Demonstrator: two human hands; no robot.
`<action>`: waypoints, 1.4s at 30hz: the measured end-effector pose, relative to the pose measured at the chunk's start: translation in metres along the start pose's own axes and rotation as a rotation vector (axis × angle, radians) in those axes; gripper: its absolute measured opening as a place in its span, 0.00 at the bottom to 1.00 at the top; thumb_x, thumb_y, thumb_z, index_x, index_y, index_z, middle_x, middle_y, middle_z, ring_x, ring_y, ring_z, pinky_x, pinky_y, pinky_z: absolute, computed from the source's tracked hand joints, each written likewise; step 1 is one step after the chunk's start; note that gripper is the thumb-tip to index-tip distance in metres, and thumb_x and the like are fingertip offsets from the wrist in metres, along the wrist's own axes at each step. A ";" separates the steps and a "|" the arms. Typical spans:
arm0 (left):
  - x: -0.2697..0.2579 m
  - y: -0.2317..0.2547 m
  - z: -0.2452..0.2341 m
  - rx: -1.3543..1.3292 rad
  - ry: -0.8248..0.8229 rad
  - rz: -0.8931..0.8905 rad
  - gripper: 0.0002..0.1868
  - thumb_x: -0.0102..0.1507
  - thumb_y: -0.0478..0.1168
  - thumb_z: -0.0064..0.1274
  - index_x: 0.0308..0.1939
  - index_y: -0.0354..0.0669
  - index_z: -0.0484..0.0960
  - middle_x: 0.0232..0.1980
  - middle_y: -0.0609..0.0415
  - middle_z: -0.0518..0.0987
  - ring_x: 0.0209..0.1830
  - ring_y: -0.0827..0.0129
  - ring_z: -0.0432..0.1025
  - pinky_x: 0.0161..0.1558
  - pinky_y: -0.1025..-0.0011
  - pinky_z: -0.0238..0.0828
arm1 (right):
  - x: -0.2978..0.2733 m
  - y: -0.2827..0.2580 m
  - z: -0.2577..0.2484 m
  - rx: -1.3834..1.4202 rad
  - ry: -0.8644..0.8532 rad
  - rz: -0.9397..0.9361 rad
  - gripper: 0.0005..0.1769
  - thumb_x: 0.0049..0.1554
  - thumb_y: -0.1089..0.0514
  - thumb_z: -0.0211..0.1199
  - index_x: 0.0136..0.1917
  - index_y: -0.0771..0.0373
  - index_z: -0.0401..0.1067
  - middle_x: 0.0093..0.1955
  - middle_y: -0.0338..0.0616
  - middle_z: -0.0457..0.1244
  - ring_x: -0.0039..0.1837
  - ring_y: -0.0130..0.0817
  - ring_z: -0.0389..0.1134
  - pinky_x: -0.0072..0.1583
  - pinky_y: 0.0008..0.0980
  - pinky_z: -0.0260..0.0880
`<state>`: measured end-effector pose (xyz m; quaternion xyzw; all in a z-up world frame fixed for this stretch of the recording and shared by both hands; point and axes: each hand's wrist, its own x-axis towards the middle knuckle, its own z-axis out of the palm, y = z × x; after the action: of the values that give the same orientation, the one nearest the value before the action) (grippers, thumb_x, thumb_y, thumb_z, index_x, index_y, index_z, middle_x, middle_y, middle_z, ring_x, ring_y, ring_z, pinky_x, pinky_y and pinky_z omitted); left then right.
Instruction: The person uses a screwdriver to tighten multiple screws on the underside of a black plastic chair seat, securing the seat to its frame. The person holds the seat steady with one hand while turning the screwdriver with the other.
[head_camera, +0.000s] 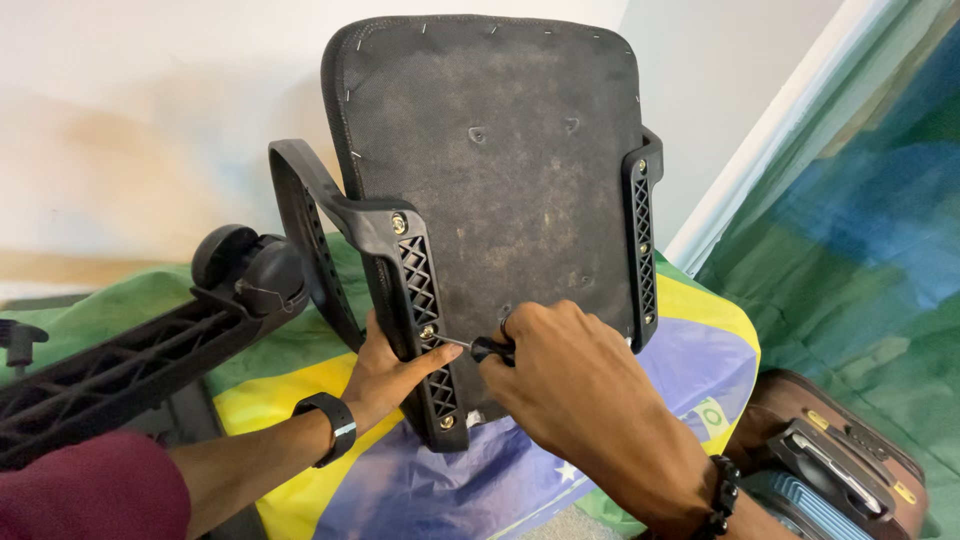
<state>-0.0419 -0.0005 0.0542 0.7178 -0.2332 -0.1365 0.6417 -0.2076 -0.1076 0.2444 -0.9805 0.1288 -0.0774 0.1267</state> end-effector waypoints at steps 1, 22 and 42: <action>0.000 0.000 0.000 -0.010 -0.010 -0.021 0.47 0.50 0.54 0.69 0.61 0.36 0.58 0.45 0.50 0.75 0.45 0.67 0.76 0.47 0.69 0.78 | 0.000 0.000 0.000 -0.001 -0.003 -0.035 0.15 0.53 0.53 0.59 0.36 0.68 0.75 0.38 0.58 0.67 0.44 0.61 0.68 0.49 0.54 0.68; 0.005 -0.011 0.002 -0.025 0.009 -0.003 0.46 0.49 0.51 0.70 0.61 0.36 0.59 0.44 0.51 0.76 0.44 0.69 0.76 0.46 0.70 0.78 | -0.003 0.005 -0.001 -0.018 0.050 -0.150 0.15 0.53 0.54 0.58 0.34 0.66 0.76 0.39 0.57 0.67 0.46 0.59 0.69 0.50 0.52 0.68; 0.004 -0.005 0.001 -0.009 0.017 -0.009 0.45 0.49 0.52 0.71 0.58 0.35 0.60 0.43 0.50 0.74 0.42 0.68 0.76 0.44 0.68 0.79 | 0.004 0.003 0.011 -0.063 0.105 -0.166 0.13 0.53 0.55 0.58 0.36 0.67 0.70 0.37 0.60 0.65 0.45 0.61 0.67 0.51 0.54 0.66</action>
<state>-0.0383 -0.0030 0.0496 0.7171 -0.2240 -0.1342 0.6462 -0.2021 -0.1086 0.2334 -0.9859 0.0559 -0.1347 0.0823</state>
